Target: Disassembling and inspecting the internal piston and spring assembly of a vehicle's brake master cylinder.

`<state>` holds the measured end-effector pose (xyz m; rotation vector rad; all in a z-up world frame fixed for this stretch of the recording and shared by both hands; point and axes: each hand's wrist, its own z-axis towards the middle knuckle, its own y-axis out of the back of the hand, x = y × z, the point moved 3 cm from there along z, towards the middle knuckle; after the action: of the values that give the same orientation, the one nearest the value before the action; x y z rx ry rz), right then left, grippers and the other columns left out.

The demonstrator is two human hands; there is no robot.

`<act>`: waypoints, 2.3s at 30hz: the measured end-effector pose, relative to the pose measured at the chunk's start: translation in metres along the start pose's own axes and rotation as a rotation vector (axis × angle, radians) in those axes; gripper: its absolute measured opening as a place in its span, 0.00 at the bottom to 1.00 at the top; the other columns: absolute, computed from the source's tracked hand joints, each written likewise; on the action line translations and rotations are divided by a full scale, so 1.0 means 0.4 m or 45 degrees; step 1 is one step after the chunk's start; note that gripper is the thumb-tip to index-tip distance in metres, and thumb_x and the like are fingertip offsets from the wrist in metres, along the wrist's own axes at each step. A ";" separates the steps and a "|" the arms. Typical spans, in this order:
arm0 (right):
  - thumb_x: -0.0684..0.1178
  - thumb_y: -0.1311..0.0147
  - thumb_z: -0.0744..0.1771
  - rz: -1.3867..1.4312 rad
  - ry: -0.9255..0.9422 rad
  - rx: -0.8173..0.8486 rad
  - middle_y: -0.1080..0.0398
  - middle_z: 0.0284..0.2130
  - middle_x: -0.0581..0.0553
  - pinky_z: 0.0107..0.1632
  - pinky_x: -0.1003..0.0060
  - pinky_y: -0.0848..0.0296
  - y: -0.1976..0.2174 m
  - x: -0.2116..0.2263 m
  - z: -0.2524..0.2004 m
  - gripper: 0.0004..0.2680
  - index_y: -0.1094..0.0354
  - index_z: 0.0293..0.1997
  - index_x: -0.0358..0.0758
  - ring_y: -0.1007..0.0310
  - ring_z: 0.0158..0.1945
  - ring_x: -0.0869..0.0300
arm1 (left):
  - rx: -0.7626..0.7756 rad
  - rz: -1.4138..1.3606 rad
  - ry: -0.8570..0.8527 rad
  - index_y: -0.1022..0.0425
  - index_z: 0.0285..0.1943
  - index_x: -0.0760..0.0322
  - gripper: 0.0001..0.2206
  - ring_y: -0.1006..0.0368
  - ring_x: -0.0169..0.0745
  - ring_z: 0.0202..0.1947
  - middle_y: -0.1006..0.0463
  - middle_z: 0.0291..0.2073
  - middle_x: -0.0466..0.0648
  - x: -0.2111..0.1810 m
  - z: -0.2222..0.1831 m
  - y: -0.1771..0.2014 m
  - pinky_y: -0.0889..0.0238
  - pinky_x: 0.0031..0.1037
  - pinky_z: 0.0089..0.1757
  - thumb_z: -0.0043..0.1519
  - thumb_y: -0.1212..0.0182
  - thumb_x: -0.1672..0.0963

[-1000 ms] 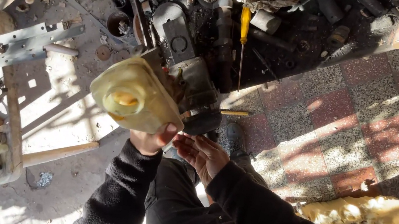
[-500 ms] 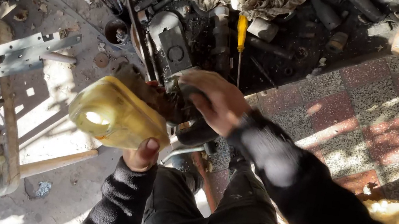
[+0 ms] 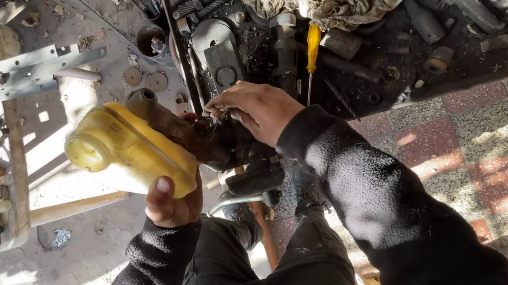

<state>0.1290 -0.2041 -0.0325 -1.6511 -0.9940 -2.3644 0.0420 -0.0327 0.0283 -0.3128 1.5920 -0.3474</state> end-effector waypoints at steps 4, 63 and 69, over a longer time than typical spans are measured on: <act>0.37 0.45 0.66 0.002 0.050 -0.064 0.26 0.52 0.44 0.60 0.57 0.27 -0.004 -0.033 -0.011 0.15 0.31 0.60 0.43 0.25 0.55 0.50 | -0.068 -0.090 -0.079 0.47 0.79 0.64 0.45 0.35 0.58 0.69 0.33 0.66 0.60 -0.007 0.006 0.003 0.45 0.52 0.71 0.53 0.30 0.47; 0.43 0.33 0.58 -0.139 -0.252 -0.883 0.32 0.28 0.49 0.35 0.63 0.29 0.006 0.295 -0.163 0.08 0.26 0.36 0.36 0.33 0.34 0.59 | -0.320 -0.474 0.088 0.39 0.78 0.53 0.36 0.29 0.52 0.58 0.25 0.55 0.45 -0.132 0.021 -0.139 0.39 0.54 0.63 0.59 0.36 0.44; 0.41 0.36 0.59 -0.129 -0.142 -0.989 0.32 0.30 0.47 0.36 0.63 0.30 0.023 0.318 -0.176 0.09 0.32 0.35 0.34 0.32 0.35 0.58 | -0.351 -0.424 0.039 0.38 0.75 0.53 0.36 0.28 0.49 0.56 0.24 0.53 0.45 -0.148 0.013 -0.175 0.40 0.53 0.63 0.57 0.35 0.45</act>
<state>0.0236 -0.2145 0.0676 -1.9902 -0.1342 -2.9750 0.0493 -0.0730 0.1106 -0.7934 1.6191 -0.3884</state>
